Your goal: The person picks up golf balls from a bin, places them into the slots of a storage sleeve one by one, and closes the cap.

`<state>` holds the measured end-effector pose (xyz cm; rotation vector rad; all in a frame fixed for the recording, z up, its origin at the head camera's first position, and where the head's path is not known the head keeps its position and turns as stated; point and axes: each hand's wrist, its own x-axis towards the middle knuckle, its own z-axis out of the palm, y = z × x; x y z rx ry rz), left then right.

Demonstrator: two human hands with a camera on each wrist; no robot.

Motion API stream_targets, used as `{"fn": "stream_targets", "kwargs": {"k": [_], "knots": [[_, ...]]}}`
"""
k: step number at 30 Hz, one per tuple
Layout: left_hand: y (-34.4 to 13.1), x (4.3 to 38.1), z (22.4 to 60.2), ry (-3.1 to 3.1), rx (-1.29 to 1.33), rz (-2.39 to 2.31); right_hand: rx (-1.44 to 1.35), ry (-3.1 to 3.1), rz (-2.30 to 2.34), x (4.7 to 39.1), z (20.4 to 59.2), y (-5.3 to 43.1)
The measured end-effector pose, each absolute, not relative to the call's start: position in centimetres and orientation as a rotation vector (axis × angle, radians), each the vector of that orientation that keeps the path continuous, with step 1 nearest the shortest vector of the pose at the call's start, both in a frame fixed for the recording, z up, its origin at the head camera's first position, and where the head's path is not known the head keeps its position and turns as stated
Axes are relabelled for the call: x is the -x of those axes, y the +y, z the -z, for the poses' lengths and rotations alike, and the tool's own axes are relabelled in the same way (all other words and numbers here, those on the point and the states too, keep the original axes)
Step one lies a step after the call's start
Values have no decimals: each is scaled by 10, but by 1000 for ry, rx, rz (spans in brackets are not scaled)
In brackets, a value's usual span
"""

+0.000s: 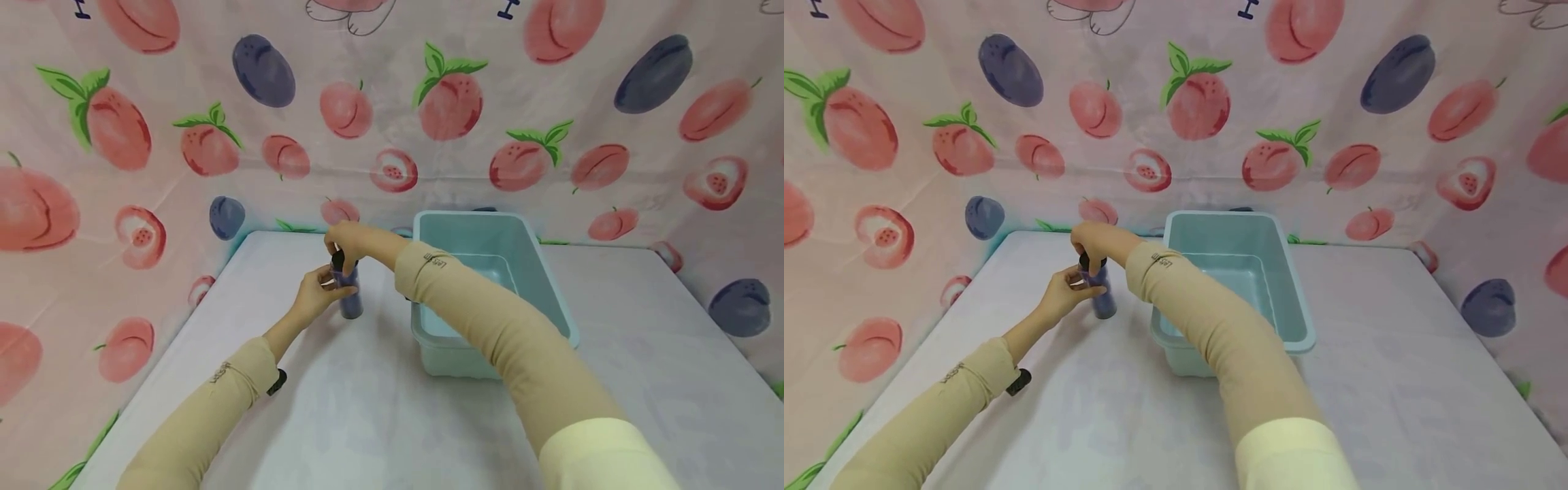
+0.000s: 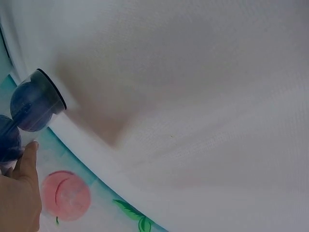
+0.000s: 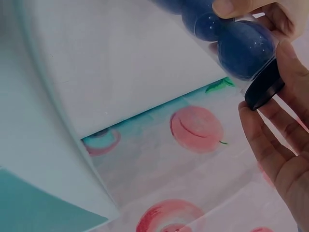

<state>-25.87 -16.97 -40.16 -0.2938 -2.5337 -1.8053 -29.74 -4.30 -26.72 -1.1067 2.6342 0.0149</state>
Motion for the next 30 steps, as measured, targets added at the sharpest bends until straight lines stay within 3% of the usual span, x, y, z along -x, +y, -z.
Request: {"fn": "stream_targets", "kwargs": {"k": [30], "knots": [[-170,258,400,-2584,248,1794,1197,2566,-226,300,264,-55]]}}
